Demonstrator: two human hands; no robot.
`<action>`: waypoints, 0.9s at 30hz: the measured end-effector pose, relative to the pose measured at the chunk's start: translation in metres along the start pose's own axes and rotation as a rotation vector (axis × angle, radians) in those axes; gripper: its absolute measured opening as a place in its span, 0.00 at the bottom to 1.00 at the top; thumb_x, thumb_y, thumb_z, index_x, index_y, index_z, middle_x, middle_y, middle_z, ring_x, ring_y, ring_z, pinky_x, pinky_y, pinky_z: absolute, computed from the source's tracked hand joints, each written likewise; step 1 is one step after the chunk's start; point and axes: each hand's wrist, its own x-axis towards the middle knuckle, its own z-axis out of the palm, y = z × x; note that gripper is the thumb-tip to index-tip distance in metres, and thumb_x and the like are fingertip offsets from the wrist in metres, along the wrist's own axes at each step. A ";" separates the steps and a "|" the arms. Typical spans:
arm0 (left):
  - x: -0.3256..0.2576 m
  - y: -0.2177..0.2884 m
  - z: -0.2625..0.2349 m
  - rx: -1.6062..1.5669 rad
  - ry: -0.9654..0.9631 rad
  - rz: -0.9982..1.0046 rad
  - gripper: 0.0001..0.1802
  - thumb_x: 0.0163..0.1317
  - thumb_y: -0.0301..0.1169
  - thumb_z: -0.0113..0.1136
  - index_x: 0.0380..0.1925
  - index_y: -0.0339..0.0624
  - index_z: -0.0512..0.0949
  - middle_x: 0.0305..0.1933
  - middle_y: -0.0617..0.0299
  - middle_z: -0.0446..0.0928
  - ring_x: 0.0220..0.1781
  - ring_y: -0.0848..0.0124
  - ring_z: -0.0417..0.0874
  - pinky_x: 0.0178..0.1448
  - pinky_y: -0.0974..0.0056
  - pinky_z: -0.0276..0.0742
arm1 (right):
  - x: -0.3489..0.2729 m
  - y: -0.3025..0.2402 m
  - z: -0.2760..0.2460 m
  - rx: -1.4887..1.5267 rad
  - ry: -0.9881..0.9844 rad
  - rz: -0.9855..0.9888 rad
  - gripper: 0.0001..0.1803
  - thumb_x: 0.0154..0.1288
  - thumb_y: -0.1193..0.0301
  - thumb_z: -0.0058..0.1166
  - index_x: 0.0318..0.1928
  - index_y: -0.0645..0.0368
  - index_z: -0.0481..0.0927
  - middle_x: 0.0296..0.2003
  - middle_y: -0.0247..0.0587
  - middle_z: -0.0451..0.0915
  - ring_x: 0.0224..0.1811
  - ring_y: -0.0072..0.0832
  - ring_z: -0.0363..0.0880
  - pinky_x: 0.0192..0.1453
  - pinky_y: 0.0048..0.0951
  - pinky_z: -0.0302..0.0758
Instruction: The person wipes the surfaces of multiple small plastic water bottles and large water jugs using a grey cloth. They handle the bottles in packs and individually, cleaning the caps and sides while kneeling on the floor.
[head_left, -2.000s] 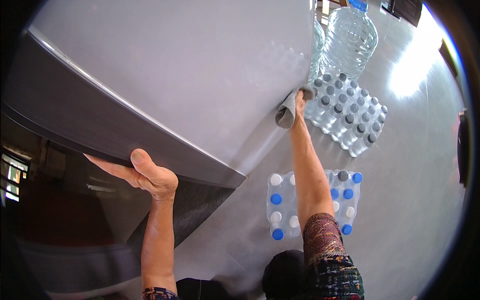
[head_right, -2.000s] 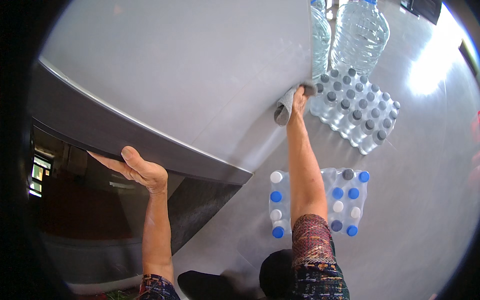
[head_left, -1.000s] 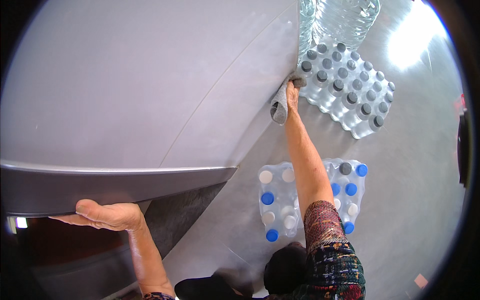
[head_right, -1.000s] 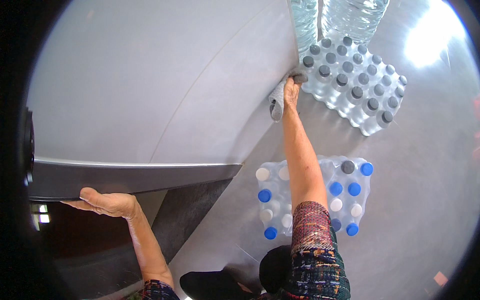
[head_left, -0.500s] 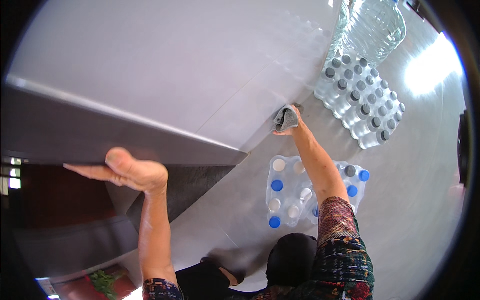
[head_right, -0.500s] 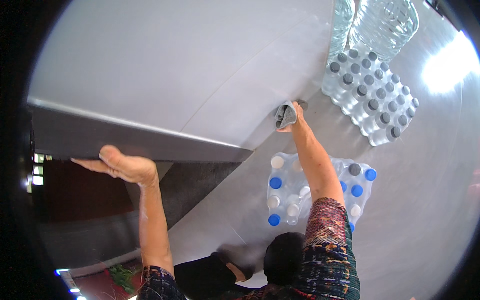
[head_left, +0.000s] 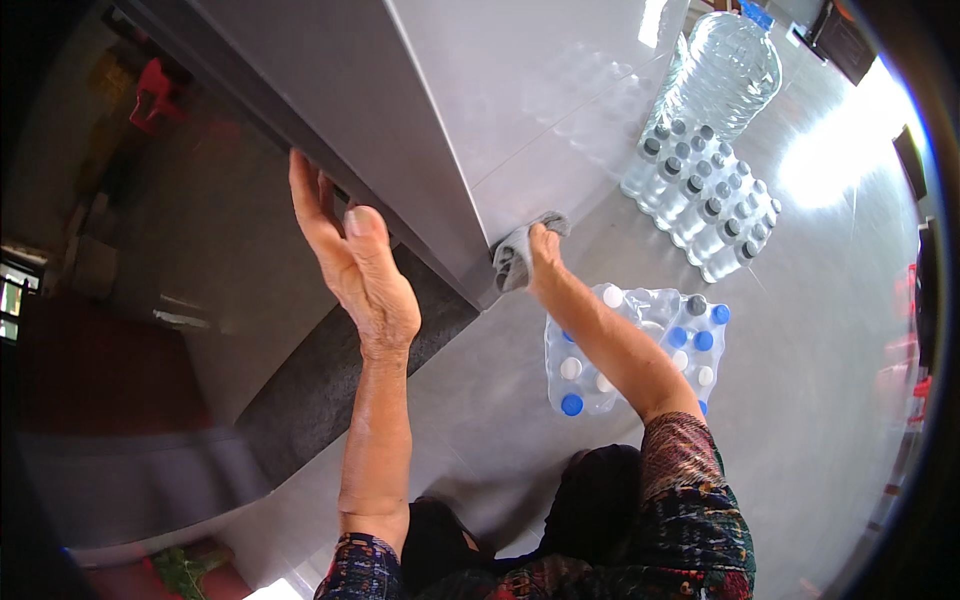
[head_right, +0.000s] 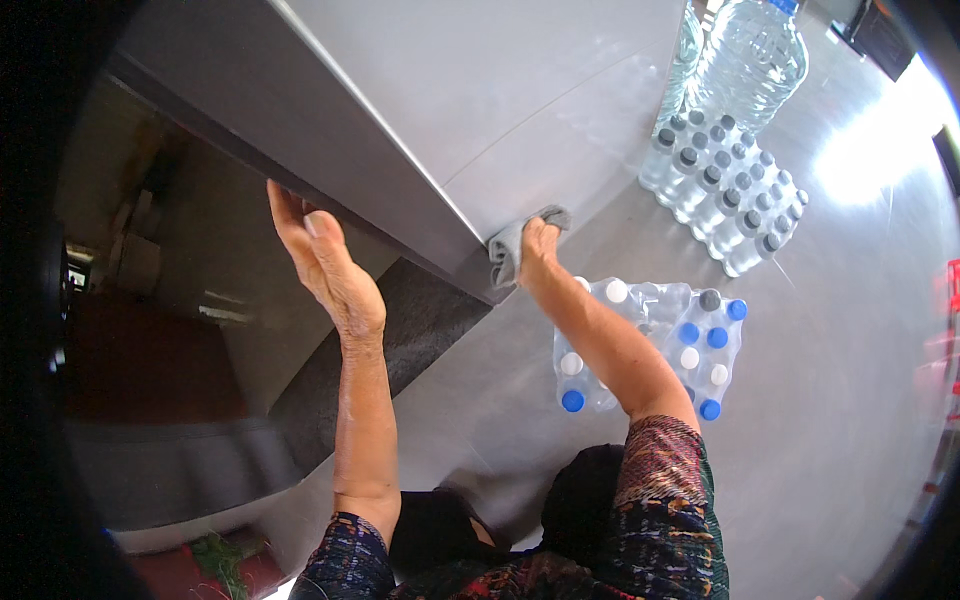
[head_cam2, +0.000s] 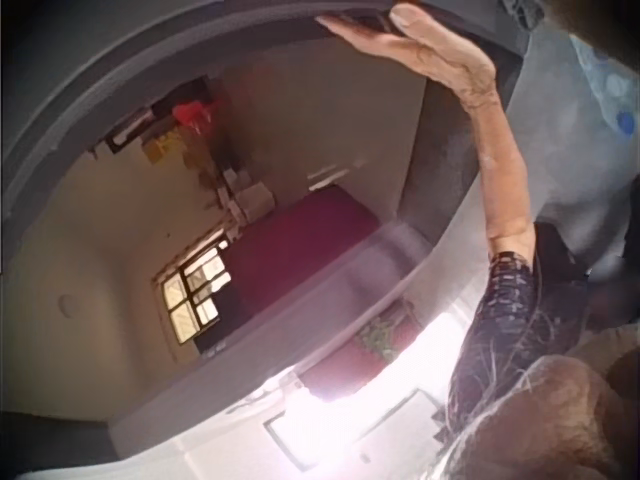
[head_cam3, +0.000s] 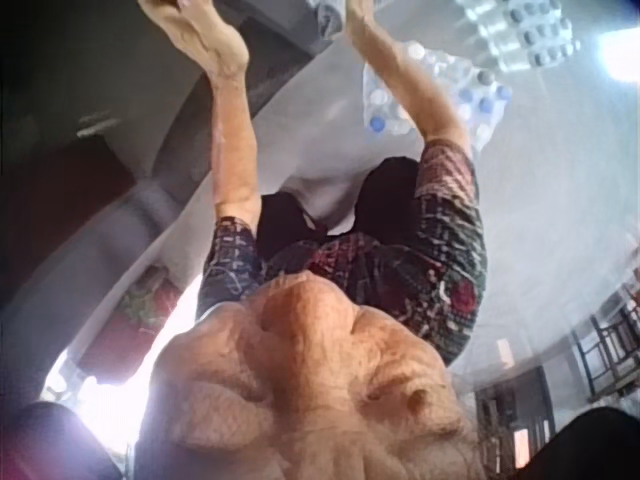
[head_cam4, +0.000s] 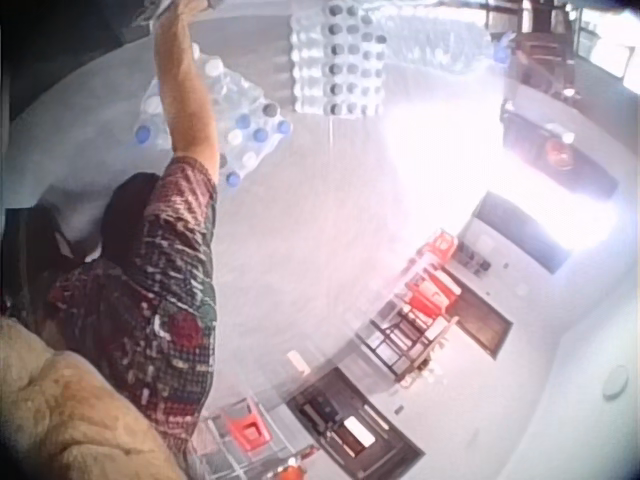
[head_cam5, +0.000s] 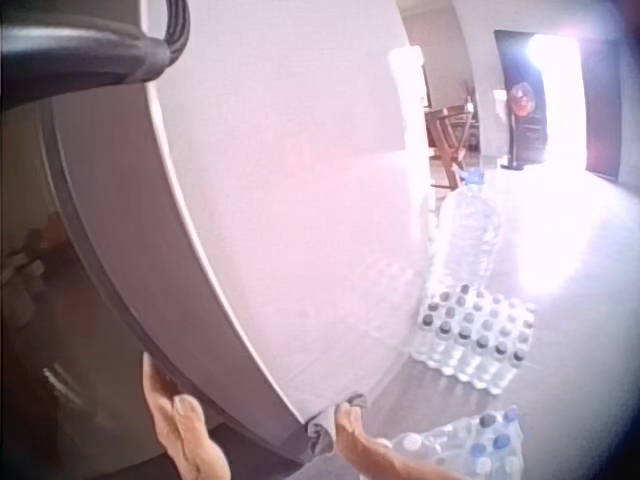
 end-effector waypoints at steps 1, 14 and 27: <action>-0.001 0.002 -0.006 -0.019 0.028 -0.059 0.38 0.70 0.50 0.43 0.69 0.35 0.49 0.71 0.47 0.54 0.70 0.57 0.58 0.69 0.55 0.56 | -0.007 0.010 0.005 0.037 0.044 0.000 0.19 0.58 0.60 0.43 0.49 0.50 0.72 0.41 0.38 0.76 0.45 0.35 0.75 0.46 0.41 0.74; 0.007 -0.010 -0.088 -0.254 0.293 -0.376 0.20 0.69 0.45 0.47 0.49 0.42 0.74 0.47 0.57 0.78 0.46 0.67 0.78 0.46 0.63 0.73 | -0.049 0.070 0.000 -0.228 0.028 0.163 0.12 0.64 0.67 0.38 0.36 0.61 0.73 0.25 0.46 0.74 0.24 0.39 0.75 0.27 0.44 0.72; 0.010 -0.027 -0.115 -0.791 0.554 -0.930 0.11 0.63 0.39 0.56 0.41 0.47 0.75 0.44 0.64 0.76 0.45 0.68 0.74 0.48 0.59 0.68 | -0.270 -0.082 0.091 -0.802 -0.214 -1.855 0.30 0.41 0.84 0.59 0.53 0.64 0.77 0.40 0.47 0.77 0.42 0.41 0.76 0.46 0.36 0.74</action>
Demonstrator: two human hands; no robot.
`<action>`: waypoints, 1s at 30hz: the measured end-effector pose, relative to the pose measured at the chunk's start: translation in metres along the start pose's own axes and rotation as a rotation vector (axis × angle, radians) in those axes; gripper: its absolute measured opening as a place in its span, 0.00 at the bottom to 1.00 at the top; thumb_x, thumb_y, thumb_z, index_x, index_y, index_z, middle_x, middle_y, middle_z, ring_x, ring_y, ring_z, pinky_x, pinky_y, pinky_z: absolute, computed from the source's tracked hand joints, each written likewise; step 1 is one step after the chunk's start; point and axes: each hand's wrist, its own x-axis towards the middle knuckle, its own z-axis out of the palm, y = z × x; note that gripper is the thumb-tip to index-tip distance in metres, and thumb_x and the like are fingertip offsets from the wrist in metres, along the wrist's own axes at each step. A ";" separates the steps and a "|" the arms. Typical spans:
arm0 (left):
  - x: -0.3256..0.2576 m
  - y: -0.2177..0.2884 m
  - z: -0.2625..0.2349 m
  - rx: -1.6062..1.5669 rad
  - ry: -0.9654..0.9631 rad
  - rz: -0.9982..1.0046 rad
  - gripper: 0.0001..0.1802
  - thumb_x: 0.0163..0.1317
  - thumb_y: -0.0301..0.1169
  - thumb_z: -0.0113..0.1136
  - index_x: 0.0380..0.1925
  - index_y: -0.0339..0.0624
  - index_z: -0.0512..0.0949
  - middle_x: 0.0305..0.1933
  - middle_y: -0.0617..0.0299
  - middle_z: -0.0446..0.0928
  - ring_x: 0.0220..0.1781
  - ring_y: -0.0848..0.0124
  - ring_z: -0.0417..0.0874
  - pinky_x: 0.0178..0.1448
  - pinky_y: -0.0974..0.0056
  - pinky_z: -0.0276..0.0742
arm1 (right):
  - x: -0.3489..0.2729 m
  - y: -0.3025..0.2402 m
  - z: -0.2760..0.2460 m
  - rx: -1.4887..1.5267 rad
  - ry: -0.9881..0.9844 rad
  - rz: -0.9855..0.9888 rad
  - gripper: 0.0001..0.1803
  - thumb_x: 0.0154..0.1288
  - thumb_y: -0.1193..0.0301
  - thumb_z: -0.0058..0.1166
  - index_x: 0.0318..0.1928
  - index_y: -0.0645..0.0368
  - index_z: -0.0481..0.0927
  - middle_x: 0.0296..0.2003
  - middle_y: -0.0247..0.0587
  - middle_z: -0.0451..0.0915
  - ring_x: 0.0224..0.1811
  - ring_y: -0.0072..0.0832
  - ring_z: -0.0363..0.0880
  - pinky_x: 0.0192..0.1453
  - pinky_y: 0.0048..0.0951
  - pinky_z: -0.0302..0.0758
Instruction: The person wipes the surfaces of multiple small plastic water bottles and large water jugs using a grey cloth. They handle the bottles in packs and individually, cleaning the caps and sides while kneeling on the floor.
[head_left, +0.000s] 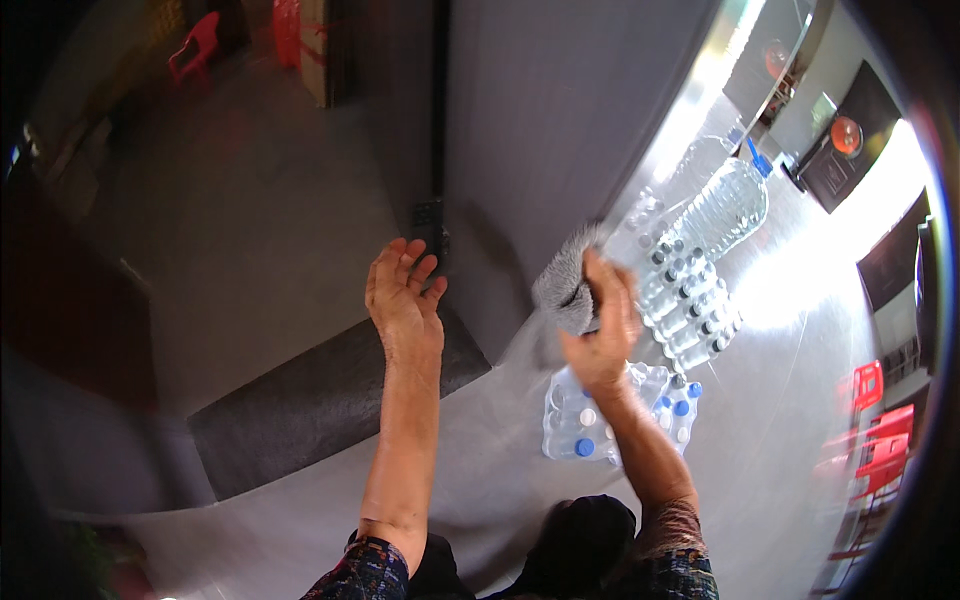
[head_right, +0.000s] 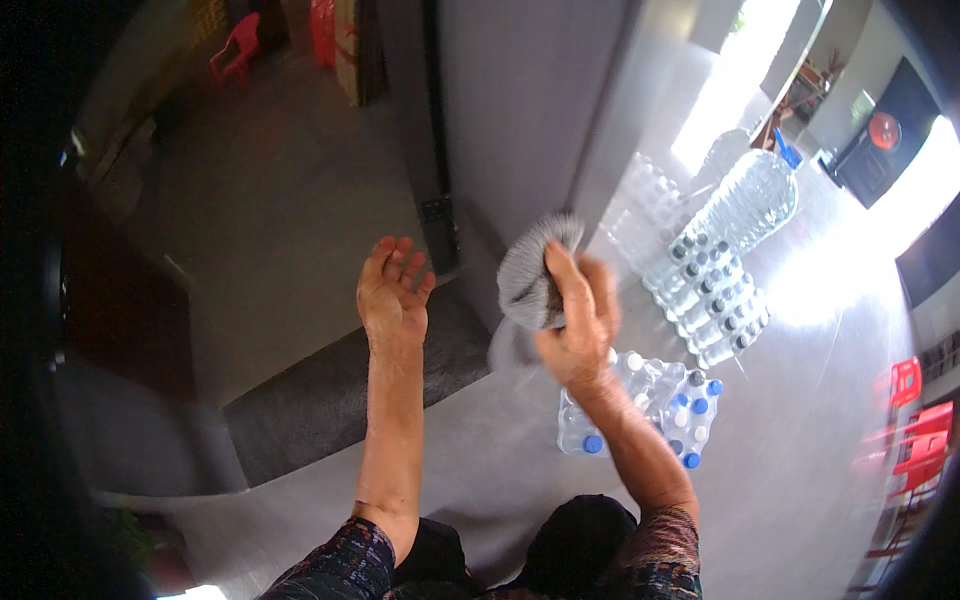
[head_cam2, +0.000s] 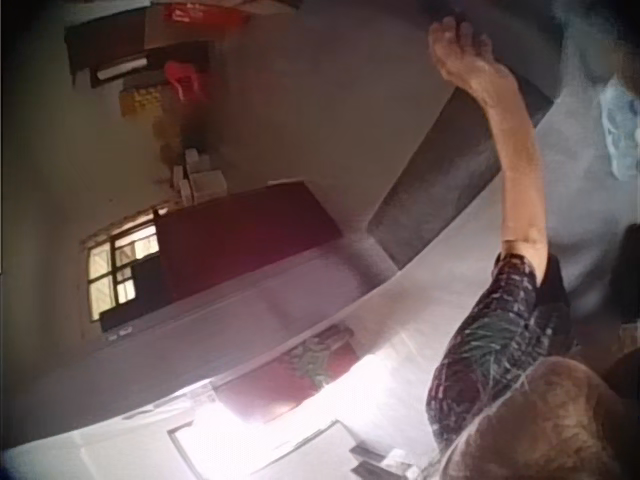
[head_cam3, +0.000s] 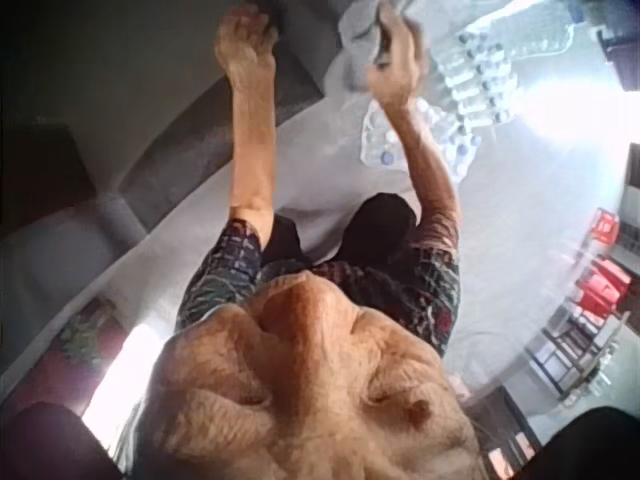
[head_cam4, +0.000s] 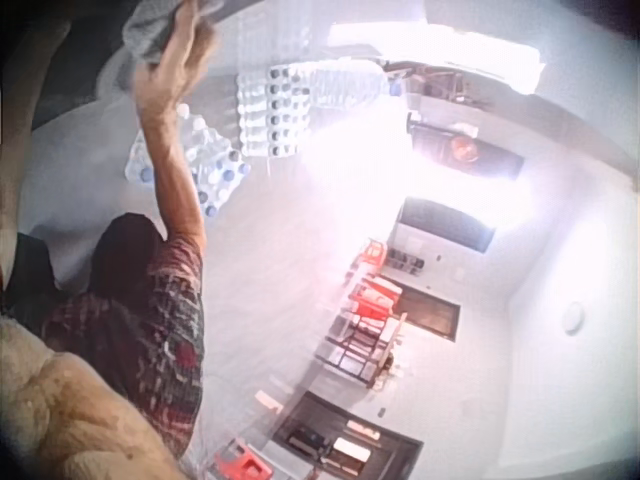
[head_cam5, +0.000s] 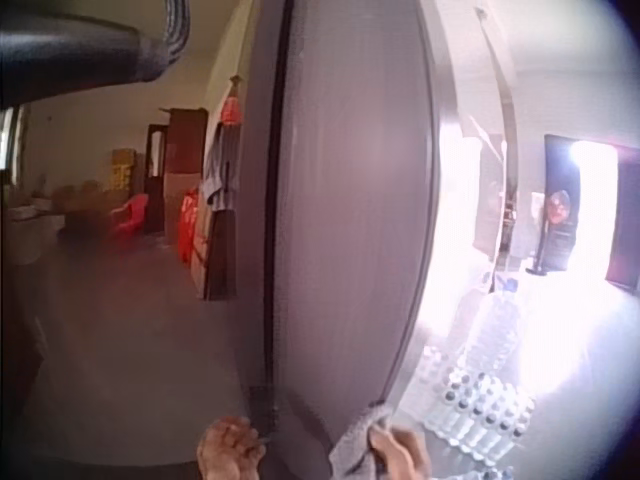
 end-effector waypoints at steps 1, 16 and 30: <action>-0.002 0.006 -0.002 -0.024 0.001 0.017 0.11 0.63 0.39 0.55 0.41 0.47 0.75 0.43 0.65 0.76 0.44 0.69 0.74 0.47 0.59 0.68 | 0.030 -0.003 -0.013 -0.356 -0.031 -0.301 0.32 0.37 0.83 0.56 0.52 0.61 0.79 0.41 0.46 0.76 0.44 0.39 0.74 0.48 0.39 0.68; 0.003 0.086 -0.038 -0.205 0.064 0.291 0.14 0.60 0.41 0.57 0.42 0.46 0.74 0.38 0.64 0.77 0.42 0.72 0.75 0.42 0.65 0.70 | -0.069 0.061 0.115 -1.022 -0.856 -0.747 0.19 0.62 0.67 0.46 0.50 0.62 0.78 0.57 0.52 0.72 0.65 0.44 0.63 0.62 0.39 0.62; 0.036 0.095 -0.068 -0.295 0.104 0.255 0.10 0.64 0.36 0.55 0.42 0.47 0.76 0.42 0.65 0.77 0.43 0.70 0.75 0.45 0.62 0.68 | 0.087 0.007 0.138 -1.072 -0.502 -0.575 0.21 0.60 0.72 0.53 0.56 0.52 0.76 0.60 0.47 0.70 0.69 0.42 0.58 0.69 0.48 0.50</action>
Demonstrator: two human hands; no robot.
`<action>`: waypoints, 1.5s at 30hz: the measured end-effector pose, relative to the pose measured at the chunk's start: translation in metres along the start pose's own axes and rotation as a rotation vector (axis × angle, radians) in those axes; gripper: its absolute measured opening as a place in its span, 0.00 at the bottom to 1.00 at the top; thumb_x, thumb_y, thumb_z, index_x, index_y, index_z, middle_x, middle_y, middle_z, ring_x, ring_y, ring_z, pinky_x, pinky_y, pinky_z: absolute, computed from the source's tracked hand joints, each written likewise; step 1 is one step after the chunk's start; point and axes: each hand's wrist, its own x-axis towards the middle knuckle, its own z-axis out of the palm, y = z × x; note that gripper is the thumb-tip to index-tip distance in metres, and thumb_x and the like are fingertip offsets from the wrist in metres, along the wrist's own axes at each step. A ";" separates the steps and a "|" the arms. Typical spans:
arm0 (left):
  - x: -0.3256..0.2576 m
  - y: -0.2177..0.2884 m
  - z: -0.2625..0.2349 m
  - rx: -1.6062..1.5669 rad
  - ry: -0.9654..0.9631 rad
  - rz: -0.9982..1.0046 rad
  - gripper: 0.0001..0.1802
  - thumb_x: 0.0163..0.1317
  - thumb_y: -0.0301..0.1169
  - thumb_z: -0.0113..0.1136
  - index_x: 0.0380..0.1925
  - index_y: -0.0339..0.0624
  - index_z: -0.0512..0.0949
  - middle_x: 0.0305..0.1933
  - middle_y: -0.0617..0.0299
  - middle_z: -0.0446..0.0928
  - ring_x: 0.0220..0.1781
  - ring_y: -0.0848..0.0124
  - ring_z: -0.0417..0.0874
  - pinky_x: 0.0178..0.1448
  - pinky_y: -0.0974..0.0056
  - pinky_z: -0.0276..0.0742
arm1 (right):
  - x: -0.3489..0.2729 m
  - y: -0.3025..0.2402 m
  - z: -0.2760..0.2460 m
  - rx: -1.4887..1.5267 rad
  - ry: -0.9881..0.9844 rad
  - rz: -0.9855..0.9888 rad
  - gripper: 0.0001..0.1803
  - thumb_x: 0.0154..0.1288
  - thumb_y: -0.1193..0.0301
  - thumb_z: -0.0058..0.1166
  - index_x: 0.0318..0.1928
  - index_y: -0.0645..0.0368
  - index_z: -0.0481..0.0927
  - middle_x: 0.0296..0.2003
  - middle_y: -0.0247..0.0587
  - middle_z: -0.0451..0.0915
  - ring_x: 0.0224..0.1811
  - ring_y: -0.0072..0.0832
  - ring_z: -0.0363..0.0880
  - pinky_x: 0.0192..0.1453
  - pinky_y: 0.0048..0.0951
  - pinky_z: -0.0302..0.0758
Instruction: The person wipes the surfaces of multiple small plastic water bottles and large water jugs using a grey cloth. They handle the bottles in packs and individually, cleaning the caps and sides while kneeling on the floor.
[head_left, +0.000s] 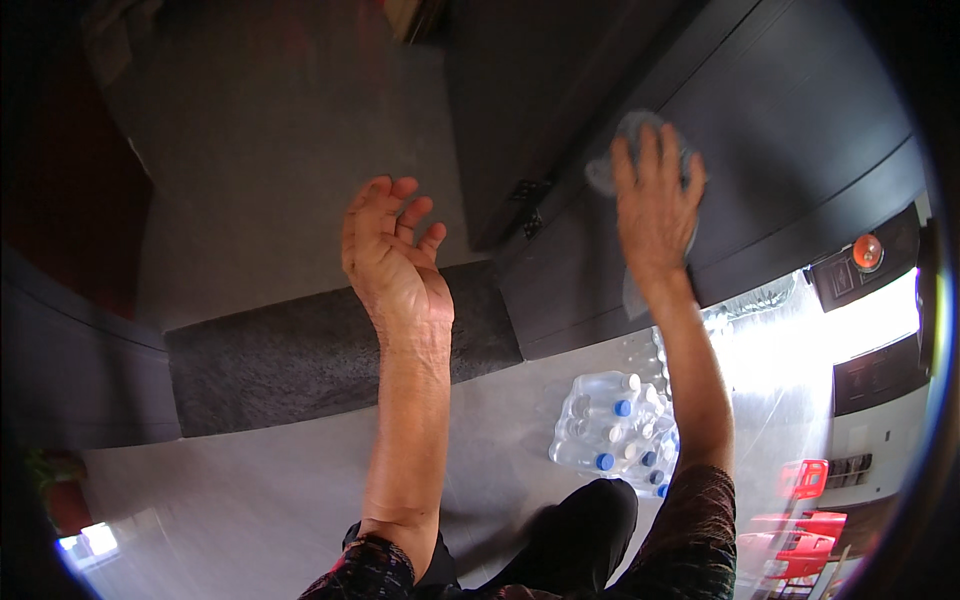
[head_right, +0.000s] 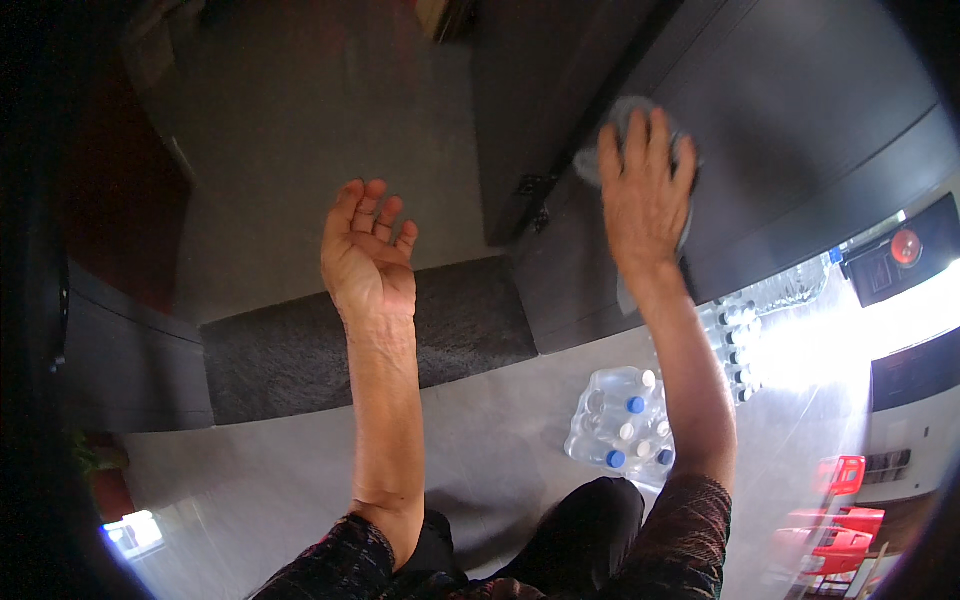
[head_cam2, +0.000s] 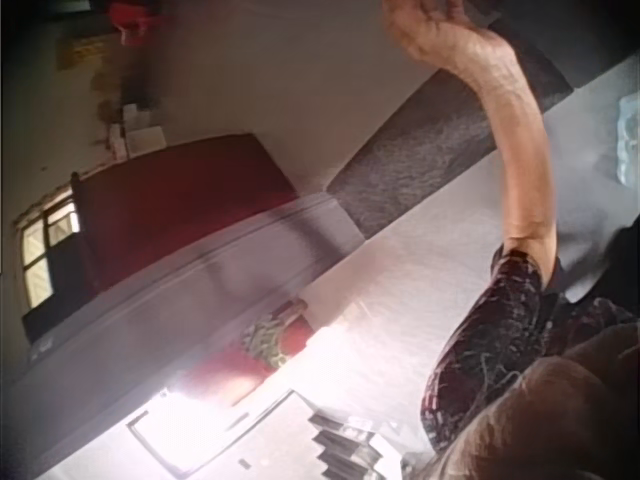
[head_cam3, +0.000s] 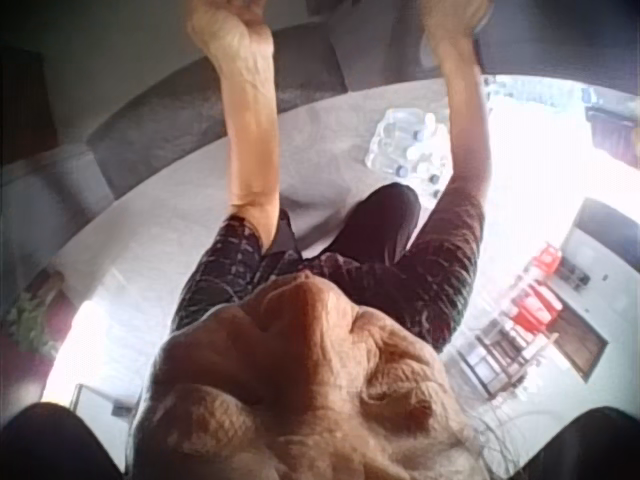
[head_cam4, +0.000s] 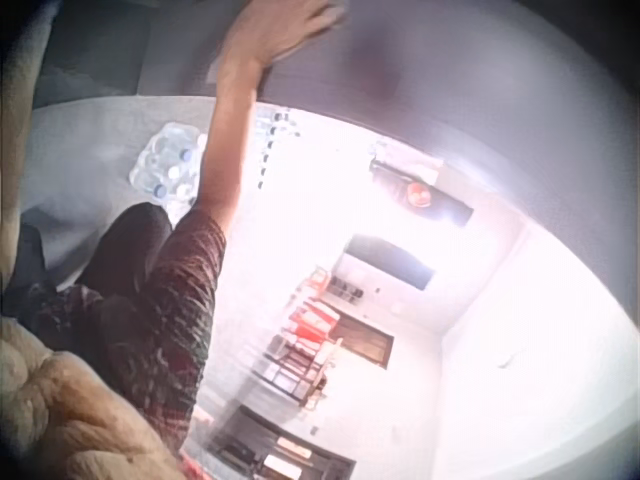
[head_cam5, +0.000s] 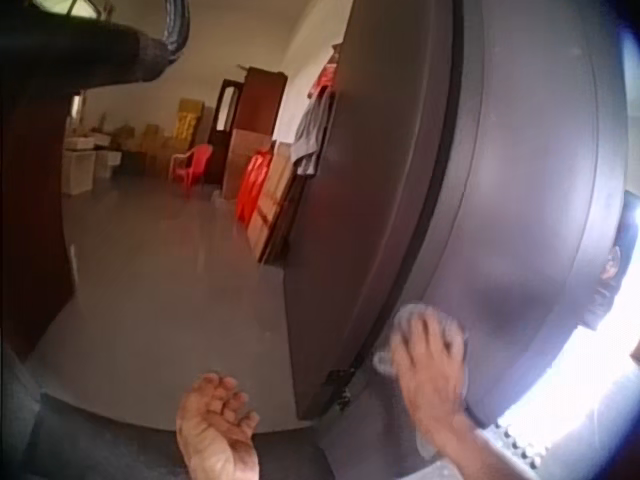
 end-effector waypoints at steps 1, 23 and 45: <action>0.002 -0.002 -0.002 0.001 -0.009 -0.006 0.10 0.64 0.36 0.55 0.42 0.47 0.76 0.43 0.65 0.77 0.43 0.70 0.75 0.45 0.62 0.68 | 0.012 0.005 0.003 -0.038 0.036 0.021 0.21 0.61 0.71 0.52 0.56 0.52 0.76 0.59 0.47 0.70 0.69 0.42 0.58 0.69 0.49 0.50; 0.018 0.012 -0.014 0.075 0.003 0.019 0.11 0.65 0.37 0.52 0.43 0.46 0.76 0.45 0.65 0.76 0.46 0.70 0.74 0.47 0.62 0.69 | -0.225 -0.138 0.095 0.024 -0.544 -0.657 0.20 0.65 0.60 0.44 0.56 0.48 0.73 0.62 0.43 0.65 0.69 0.42 0.54 0.74 0.51 0.42; -0.033 -0.037 0.031 -0.044 -0.126 -0.200 0.15 0.61 0.38 0.58 0.44 0.44 0.74 0.41 0.65 0.76 0.42 0.71 0.73 0.46 0.62 0.66 | -0.070 0.092 -0.060 0.863 0.719 0.657 0.30 0.64 0.80 0.44 0.67 0.57 0.57 0.62 0.50 0.58 0.67 0.42 0.56 0.69 0.38 0.56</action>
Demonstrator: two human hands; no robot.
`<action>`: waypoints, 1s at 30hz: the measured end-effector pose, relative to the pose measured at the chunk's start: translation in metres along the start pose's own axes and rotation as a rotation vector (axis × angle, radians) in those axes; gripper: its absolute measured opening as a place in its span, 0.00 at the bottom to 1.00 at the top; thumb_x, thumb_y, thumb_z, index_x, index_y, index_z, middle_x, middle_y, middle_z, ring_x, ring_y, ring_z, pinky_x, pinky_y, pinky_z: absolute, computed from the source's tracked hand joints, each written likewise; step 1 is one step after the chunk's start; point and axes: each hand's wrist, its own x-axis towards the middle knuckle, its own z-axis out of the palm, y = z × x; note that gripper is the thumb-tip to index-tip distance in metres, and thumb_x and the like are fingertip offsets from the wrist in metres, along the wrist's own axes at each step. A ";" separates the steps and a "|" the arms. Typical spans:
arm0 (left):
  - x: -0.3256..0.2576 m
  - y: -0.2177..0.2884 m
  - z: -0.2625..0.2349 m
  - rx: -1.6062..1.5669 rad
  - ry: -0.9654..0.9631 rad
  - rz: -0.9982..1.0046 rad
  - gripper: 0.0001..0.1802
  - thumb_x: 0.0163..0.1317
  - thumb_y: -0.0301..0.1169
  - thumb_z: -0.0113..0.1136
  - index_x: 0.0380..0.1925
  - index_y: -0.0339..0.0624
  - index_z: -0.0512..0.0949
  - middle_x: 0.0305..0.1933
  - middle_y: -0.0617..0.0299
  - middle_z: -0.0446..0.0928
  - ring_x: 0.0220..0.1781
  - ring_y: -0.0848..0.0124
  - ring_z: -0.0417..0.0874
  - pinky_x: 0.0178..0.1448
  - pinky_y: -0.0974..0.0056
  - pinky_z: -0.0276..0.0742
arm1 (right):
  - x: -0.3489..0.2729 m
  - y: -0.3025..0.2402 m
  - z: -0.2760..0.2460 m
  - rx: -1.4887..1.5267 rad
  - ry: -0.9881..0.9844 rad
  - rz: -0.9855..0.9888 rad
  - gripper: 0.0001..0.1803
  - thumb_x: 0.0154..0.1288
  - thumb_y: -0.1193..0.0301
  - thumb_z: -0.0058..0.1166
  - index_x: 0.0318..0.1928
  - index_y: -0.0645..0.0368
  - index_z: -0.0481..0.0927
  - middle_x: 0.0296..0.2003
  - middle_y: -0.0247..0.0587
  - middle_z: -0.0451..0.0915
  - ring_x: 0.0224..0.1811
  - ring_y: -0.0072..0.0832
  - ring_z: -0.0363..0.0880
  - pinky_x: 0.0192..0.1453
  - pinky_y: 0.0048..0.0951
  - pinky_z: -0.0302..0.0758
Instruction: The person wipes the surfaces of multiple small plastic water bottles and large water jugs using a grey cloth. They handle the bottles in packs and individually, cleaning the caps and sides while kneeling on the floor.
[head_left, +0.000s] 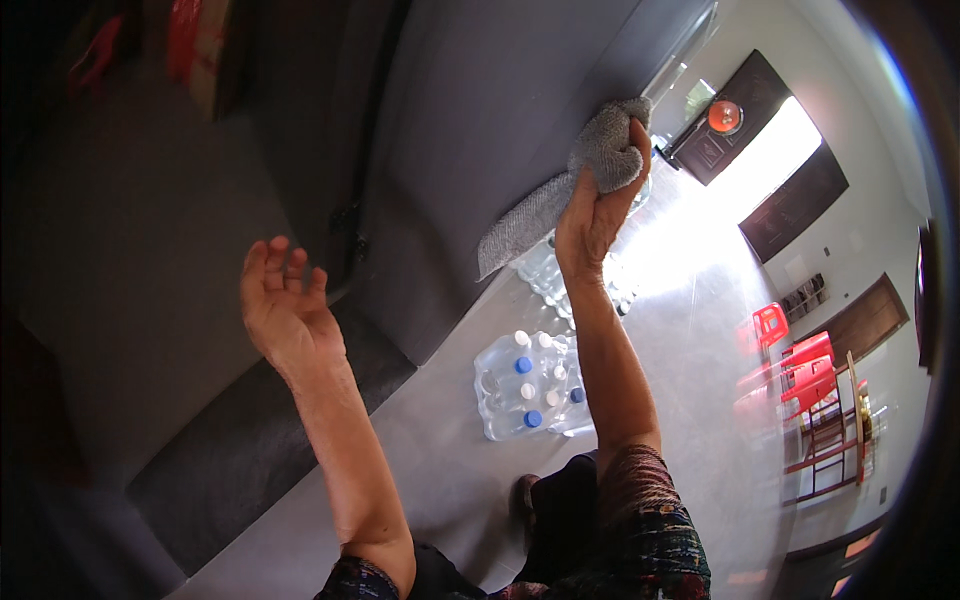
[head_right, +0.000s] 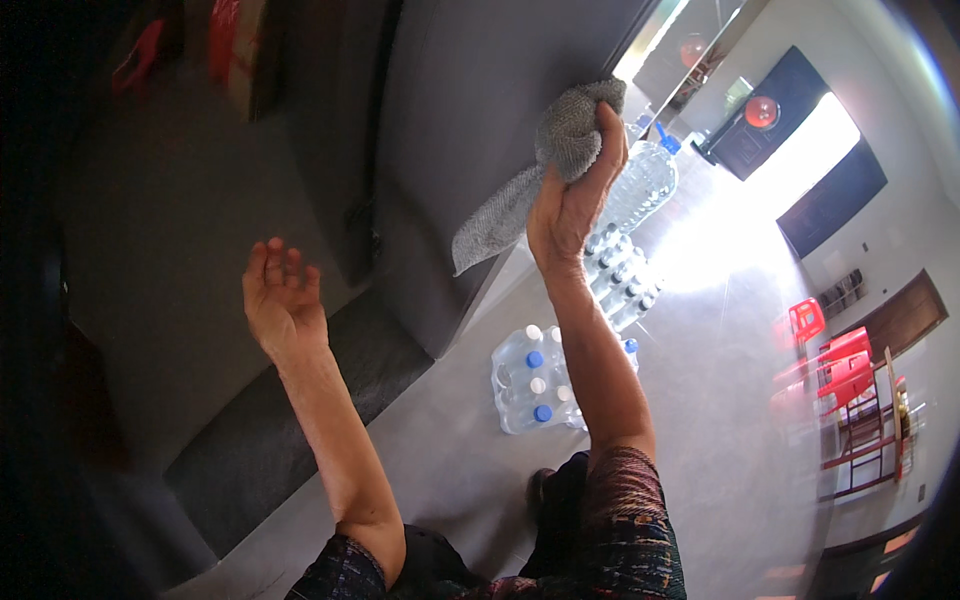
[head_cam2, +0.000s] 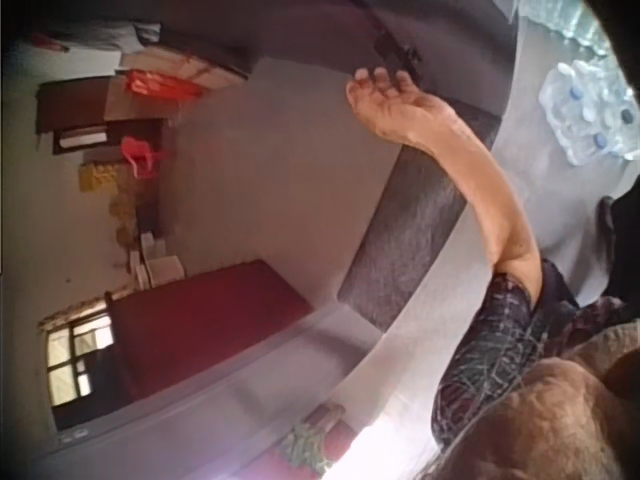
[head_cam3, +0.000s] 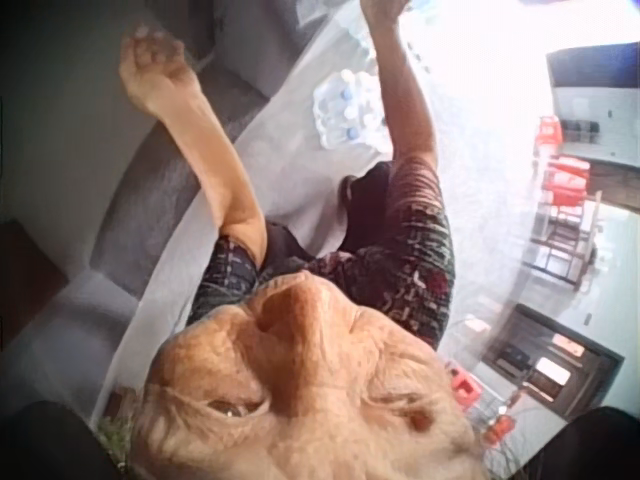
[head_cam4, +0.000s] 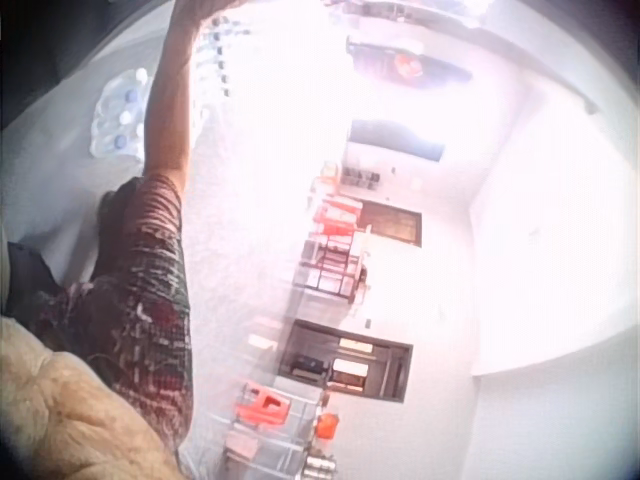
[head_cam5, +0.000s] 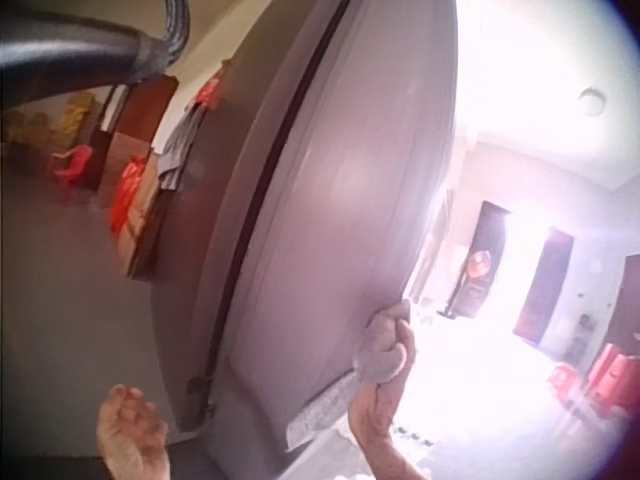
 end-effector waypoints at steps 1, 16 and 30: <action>0.001 0.000 0.000 -0.002 0.001 0.010 0.15 0.61 0.38 0.58 0.44 0.44 0.75 0.41 0.65 0.76 0.42 0.71 0.73 0.46 0.63 0.67 | 0.003 -0.001 0.004 0.140 0.028 0.103 0.29 0.65 0.79 0.44 0.67 0.57 0.57 0.62 0.49 0.58 0.67 0.39 0.56 0.69 0.37 0.55; -0.053 -0.066 0.046 0.514 -0.265 0.320 0.15 0.65 0.38 0.53 0.49 0.44 0.74 0.47 0.65 0.77 0.48 0.76 0.74 0.49 0.67 0.67 | 0.085 0.119 -0.024 -0.022 0.068 0.269 0.27 0.68 0.74 0.40 0.67 0.51 0.56 0.57 0.46 0.71 0.59 0.38 0.71 0.63 0.38 0.65; -0.088 -0.169 0.115 1.041 -0.401 0.849 0.43 0.64 0.41 0.58 0.70 0.34 0.47 0.71 0.47 0.53 0.71 0.59 0.56 0.72 0.59 0.51 | 0.122 0.123 -0.018 0.058 0.086 -0.323 0.44 0.37 0.68 0.66 0.62 0.46 0.67 0.63 0.42 0.65 0.68 0.43 0.58 0.62 0.49 0.55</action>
